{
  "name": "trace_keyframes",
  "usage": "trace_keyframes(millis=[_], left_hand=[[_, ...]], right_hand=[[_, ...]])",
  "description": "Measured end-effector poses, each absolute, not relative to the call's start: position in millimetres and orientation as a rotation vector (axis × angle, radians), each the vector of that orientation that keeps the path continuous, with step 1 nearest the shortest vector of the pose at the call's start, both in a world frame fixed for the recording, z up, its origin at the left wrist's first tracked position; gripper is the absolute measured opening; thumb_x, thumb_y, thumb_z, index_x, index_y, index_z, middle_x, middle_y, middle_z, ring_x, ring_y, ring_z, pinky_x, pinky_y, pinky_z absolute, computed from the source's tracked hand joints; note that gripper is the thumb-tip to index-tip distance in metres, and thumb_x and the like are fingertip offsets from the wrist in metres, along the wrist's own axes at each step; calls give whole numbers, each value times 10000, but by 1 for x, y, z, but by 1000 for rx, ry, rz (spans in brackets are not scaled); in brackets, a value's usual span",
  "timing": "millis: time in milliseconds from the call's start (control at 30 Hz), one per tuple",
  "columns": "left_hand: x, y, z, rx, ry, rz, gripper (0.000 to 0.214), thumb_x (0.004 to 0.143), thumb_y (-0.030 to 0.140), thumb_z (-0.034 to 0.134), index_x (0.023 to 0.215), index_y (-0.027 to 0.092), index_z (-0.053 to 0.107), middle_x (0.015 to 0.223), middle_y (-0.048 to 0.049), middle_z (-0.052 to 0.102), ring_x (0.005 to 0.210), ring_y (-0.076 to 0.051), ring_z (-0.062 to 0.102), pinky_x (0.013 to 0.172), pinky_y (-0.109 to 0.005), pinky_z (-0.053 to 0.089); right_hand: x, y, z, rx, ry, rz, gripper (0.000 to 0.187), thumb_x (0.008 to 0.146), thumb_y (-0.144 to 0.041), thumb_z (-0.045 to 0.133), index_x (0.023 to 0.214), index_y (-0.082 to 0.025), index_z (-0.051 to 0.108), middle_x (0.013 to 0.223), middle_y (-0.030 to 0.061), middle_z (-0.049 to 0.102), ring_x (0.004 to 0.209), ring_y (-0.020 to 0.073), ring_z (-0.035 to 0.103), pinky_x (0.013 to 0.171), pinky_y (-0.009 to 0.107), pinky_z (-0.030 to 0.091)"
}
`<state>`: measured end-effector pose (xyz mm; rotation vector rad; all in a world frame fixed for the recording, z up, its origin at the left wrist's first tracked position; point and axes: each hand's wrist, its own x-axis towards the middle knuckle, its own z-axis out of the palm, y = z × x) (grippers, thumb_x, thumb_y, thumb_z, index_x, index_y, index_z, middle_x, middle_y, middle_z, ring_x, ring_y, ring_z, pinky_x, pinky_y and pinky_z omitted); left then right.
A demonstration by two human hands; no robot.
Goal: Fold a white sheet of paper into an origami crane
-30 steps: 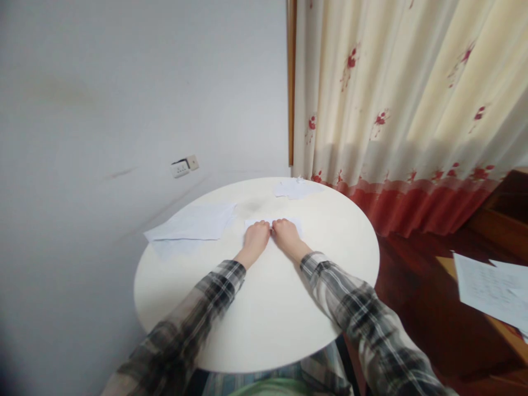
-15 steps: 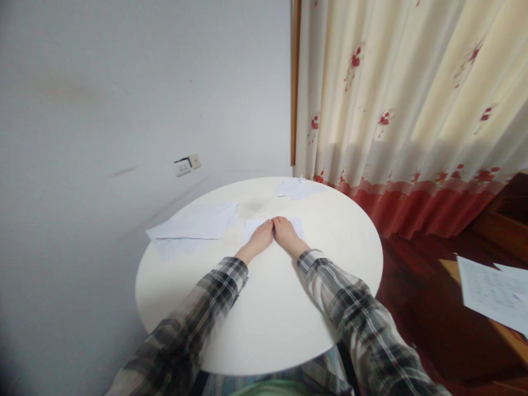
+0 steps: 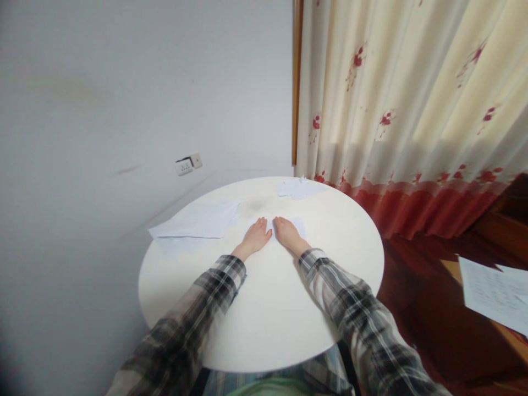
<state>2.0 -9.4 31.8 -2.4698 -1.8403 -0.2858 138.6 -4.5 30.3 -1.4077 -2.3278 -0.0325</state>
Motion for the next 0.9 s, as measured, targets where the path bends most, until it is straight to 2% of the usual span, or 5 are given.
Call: trace_keyframes(millis=[300, 467, 667, 900], left_hand=[[-6, -9, 31, -2258, -2092, -246, 772, 795, 622, 240, 1340, 77, 291, 1418, -202, 236, 1318, -318, 177, 1039, -421, 190], [-7, -8, 28, -2243, -2103, -240, 784, 790, 632, 224, 1350, 86, 274, 1421, -202, 228, 1322, -314, 164, 1040, -423, 178], [-7, -9, 28, -2248, -2135, -213, 788, 788, 642, 203, 1359, 100, 252, 1433, -189, 202, 1330, -309, 134, 1033, -444, 180], [-7, -10, 27, -2261, -2141, -230, 800, 785, 652, 198, 1361, 100, 252, 1437, -195, 185, 1333, -307, 120, 1045, -445, 152]], right_hand=[[142, -5, 29, -1520, -2333, -85, 378, 867, -144, 300, 1206, -61, 445, 1280, 159, 467, 1204, 191, 401, 999, 308, 294], [147, -7, 26, -1678, -2264, -49, 444, 898, -283, 275, 1268, -66, 390, 1363, 157, 367, 1269, 237, 307, 1017, 381, 253], [155, -5, 24, -1787, -2219, 26, 618, 884, -475, 271, 1315, -35, 318, 1397, 190, 287, 1299, 265, 241, 1035, 399, 198], [163, 0, 22, -1841, -2203, 80, 718, 860, -562, 231, 1339, -29, 276, 1419, 189, 234, 1318, 266, 188, 1046, 414, 166]])
